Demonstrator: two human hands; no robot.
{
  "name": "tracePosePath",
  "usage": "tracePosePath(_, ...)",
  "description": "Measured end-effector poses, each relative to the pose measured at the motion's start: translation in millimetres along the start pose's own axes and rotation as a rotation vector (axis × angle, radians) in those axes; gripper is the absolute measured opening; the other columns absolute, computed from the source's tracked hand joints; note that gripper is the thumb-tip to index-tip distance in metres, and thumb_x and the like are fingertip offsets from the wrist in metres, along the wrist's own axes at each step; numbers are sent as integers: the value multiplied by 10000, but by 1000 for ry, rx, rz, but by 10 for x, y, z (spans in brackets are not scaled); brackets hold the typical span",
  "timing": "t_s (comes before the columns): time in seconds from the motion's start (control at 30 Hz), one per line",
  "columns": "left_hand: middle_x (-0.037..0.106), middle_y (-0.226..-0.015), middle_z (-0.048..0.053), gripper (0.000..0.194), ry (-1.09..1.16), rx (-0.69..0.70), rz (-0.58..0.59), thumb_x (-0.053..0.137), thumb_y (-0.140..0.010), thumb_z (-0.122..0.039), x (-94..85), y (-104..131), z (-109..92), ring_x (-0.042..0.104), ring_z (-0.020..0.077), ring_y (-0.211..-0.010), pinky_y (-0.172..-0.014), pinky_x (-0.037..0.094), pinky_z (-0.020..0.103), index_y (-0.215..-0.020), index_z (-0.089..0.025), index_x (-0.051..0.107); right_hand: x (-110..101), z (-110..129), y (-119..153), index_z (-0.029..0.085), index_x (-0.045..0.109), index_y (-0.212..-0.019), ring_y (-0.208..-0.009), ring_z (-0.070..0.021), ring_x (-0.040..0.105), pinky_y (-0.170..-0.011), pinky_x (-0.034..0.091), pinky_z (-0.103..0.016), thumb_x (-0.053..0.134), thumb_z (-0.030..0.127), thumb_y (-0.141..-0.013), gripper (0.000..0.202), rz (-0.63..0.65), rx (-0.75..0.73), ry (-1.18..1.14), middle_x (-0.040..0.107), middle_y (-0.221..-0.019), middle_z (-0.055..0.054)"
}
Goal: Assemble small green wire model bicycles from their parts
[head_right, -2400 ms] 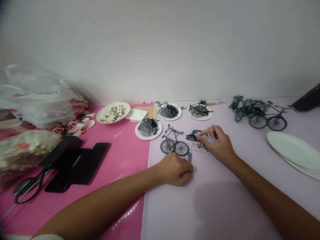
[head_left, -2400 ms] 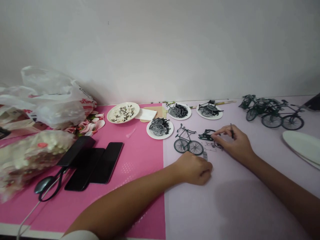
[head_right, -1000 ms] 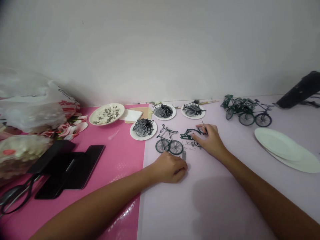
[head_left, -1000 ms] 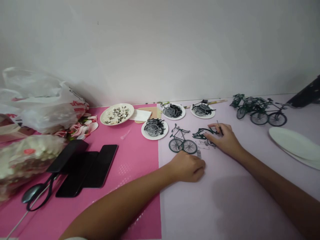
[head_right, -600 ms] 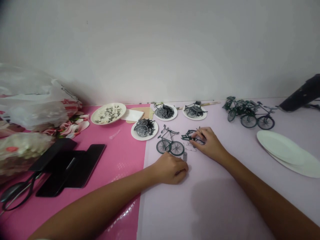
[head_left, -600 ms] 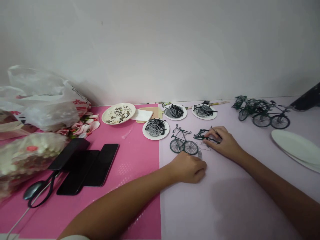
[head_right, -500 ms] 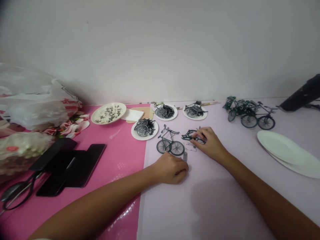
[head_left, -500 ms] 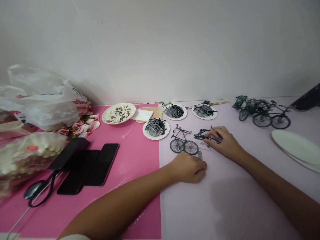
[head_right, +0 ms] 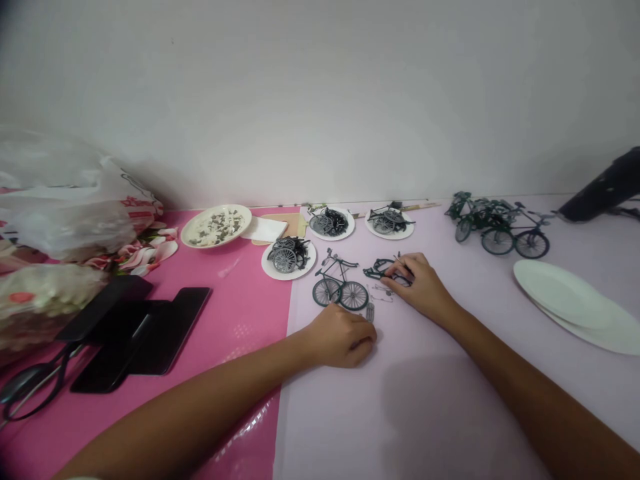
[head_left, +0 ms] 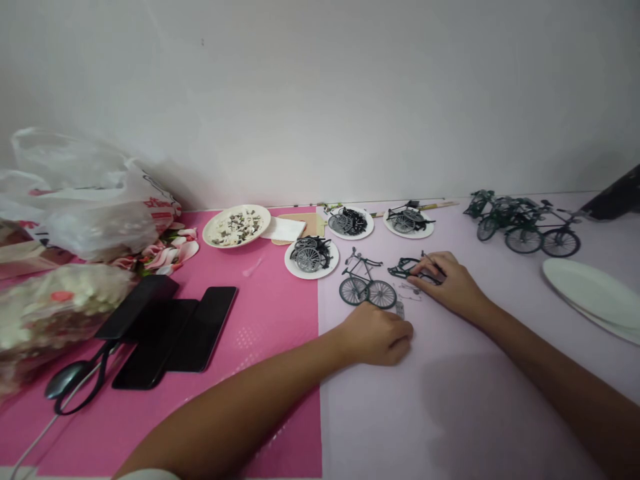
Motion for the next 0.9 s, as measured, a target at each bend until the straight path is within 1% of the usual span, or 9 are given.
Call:
tracePosePath(0.1,748,-759,14,149,6,0,1,580,-893,-227,-9,-3,-9,646,151,-627,-518,365,276,-871,-188,722,0,28,-4,269,622,-826,-1083,-339,618,-958,508,-483,742,579,-849,333,15,-14,-11,682,-943,-96)
tracePosePath(0.2,740,-769,16,144,-11,0,17,580,-900,-234,2,-6,-10,640,149,-631,-519,388,275,-877,-189,715,-24,52,-2,264,583,-815,-1059,-334,629,-924,514,-473,736,564,-860,339,1,-12,-14,681,-938,-95)
tracePosePath(0.37,725,-771,8,144,-47,14,11,569,-909,-242,1,-5,-12,642,155,-648,-520,402,273,-897,-194,704,-78,127,12,278,456,-761,-1036,-305,639,-872,525,-436,685,495,-910,349,-41,-9,-23,701,-940,-80)
tracePosePath(0.43,707,-750,16,157,-92,73,18,555,-926,-258,10,-1,-82,625,156,-614,-498,378,279,-877,-187,685,-91,167,15,282,380,-736,-1032,-297,642,-865,522,-425,669,475,-923,394,-47,-17,-25,714,-928,-73)
tracePosePath(0.5,661,-691,22,188,-145,185,45,540,-941,-259,43,13,-219,571,144,-544,-465,335,289,-808,-179,647,-106,189,15,284,332,-742,-1019,-292,655,-857,520,-418,666,466,-925,422,-56,-10,-41,726,-921,-68)
tracePosePath(0.6,564,-595,4,227,-169,328,40,507,-913,-142,64,44,-416,471,116,-461,-438,283,292,-703,-183,583,-143,177,16,285,342,-792,-975,-288,681,-846,521,-414,670,470,-920,397,-89,43,-78,733,-928,-67)
tracePosePath(0.63,546,-583,1,230,-174,337,34,503,-896,-112,65,46,-443,458,114,-455,-437,278,293,-688,-184,570,-153,173,17,285,353,-808,-964,-288,686,-844,520,-415,675,473,-916,389,-96,58,-86,733,-930,-66)
tracePosePath(0.77,556,-600,0,232,-165,297,27,516,-917,-183,64,35,-419,476,115,-465,-438,276,291,-692,-184,571,-160,224,27,283,380,-831,-958,-287,686,-850,518,-419,734,488,-874,412,-73,32,-97,721,-923,-56)
tracePosePath(0.9,587,-631,-7,212,-164,288,25,509,-923,-216,72,41,-376,521,124,-494,-454,294,296,-730,-186,590,-74,307,51,278,421,-832,-1009,-296,674,-877,537,-437,811,515,-815,457,52,-26,-105,710,-992,-64)
Point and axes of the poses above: each hand's wrist, its own y-axis away from the middle knuckle, its own x-axis out of the palm, z = x × y, the point moved 8 cm from there along -y, towards the middle knuckle
